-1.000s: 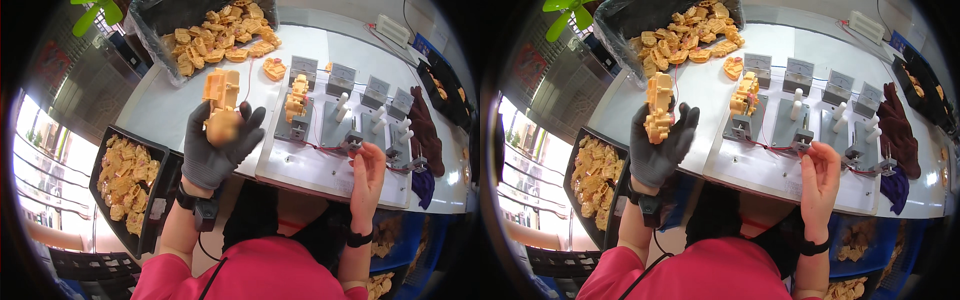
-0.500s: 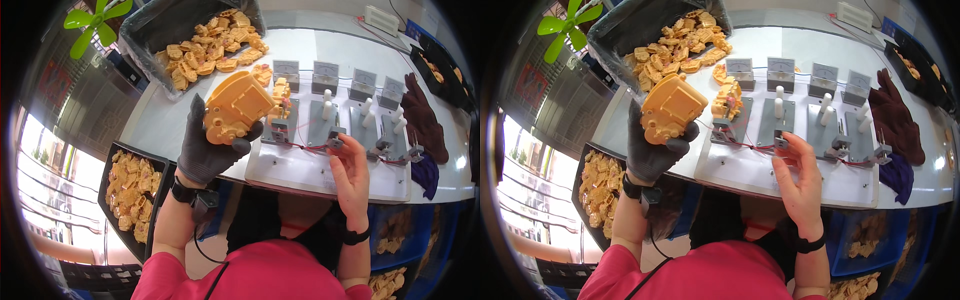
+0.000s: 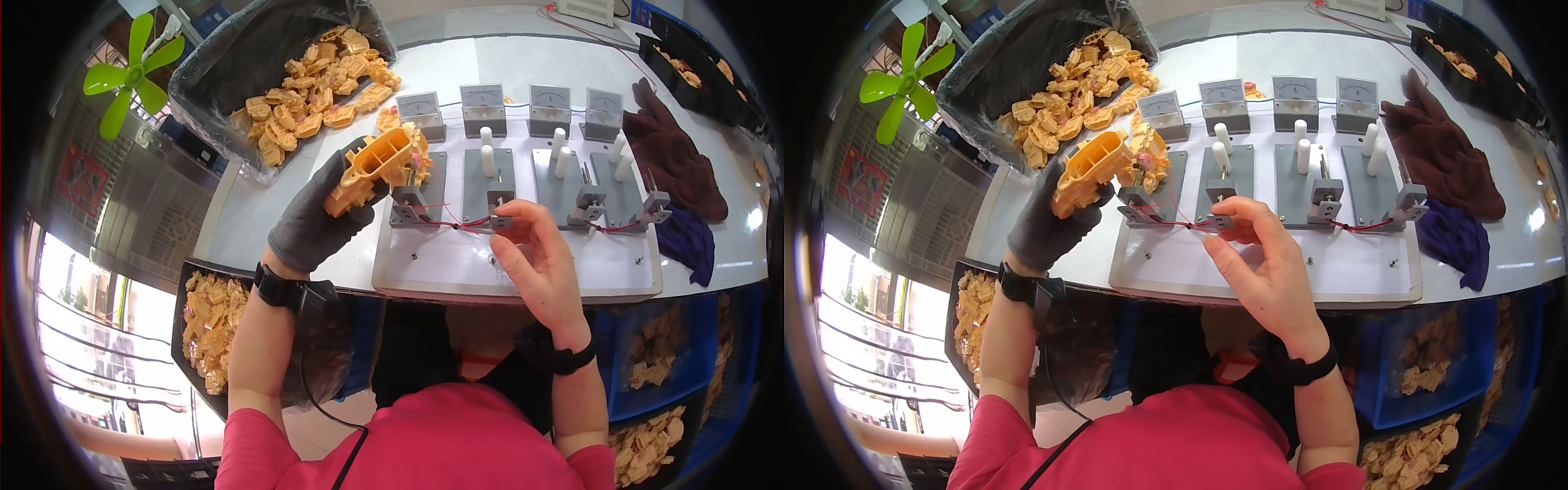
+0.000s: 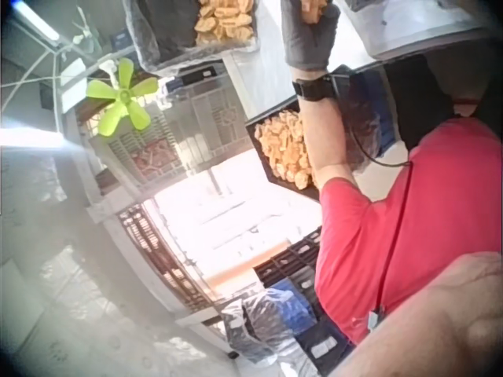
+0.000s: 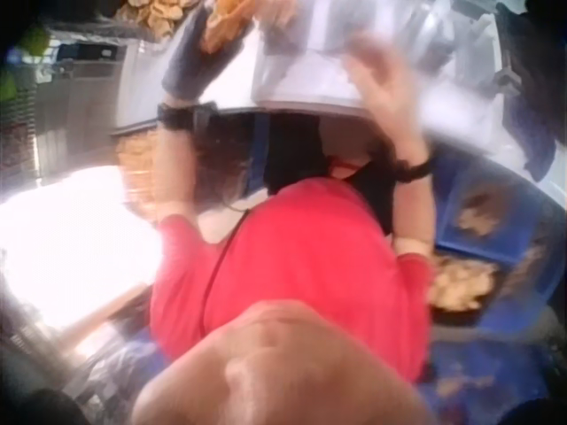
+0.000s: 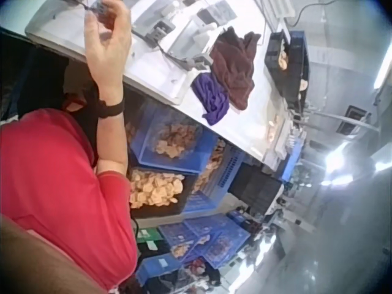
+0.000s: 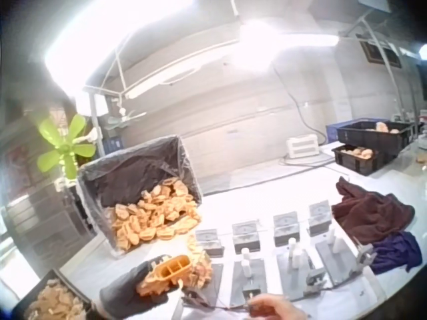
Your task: The person places yellow plastic electrical components into a white testing fixture with three slots, then connects red and black wires to terminals on each unit. The person repeats this process for multiple components, moving them from a nearby bin to the fixture and securing the wiring.
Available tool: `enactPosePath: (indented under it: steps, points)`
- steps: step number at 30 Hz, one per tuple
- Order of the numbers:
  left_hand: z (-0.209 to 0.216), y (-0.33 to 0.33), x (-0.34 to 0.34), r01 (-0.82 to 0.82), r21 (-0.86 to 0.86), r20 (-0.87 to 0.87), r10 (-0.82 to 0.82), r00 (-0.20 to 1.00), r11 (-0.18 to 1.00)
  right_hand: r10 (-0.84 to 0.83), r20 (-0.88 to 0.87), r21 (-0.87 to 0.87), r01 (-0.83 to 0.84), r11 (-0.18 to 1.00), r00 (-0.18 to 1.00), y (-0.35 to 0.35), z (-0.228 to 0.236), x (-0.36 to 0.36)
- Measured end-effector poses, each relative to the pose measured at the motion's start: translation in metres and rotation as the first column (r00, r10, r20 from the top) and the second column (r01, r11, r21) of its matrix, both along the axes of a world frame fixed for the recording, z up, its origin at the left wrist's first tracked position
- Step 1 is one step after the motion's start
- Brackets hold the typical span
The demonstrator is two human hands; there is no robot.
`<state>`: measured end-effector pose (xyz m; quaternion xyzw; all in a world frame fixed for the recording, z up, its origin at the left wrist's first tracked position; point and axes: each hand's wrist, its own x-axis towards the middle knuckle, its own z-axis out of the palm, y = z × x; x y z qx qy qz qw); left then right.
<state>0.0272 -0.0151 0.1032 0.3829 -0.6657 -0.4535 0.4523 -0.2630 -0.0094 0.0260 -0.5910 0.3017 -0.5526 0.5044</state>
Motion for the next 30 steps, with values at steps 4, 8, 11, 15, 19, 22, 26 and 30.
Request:
enactPosePath:
  steps: [4,8,11,15,19,22,26,30]
  points:
    - [-0.001,-0.012,0.016,-0.11,0.146,0.084,0.099,0.992,0.983,0.002,-0.024,-0.038,-0.003,0.999,1.0,0.0,0.001,-0.002]
    - [0.003,-0.025,0.019,-0.166,-0.088,0.355,0.186,0.916,0.982,0.0,-0.043,-0.049,-0.002,0.999,0.999,0.001,0.003,-0.002]
    - [0.008,-0.036,0.02,0.241,-0.621,0.572,0.222,0.789,0.745,-0.004,-0.046,-0.068,0.001,0.998,0.999,0.0,0.003,-0.002]
    - [0.033,-0.041,0.008,0.338,-0.63,0.683,0.291,0.67,0.699,0.014,-0.05,-0.07,-0.018,0.997,0.999,0.001,0.003,0.002]
    - [0.063,-0.058,-0.054,-0.19,0.099,0.424,0.131,0.896,0.977,-0.036,-0.075,-0.094,0.029,0.995,0.997,-0.001,0.004,-0.007]
    - [0.056,-0.084,-0.06,-0.071,-0.153,0.627,0.152,0.764,0.986,-0.023,-0.081,-0.1,0.015,0.995,0.996,-0.001,0.004,-0.003]
    - [0.052,-0.103,-0.084,0.056,-0.166,0.816,0.105,0.569,0.985,-0.013,-0.061,-0.099,0.007,0.995,0.998,0.001,0.003,-0.001]
    - [0.066,-0.079,-0.097,0.188,-0.103,0.829,-0.02,0.558,0.977,-0.031,-0.076,-0.16,0.019,0.987,0.997,0.0,0.003,-0.005]
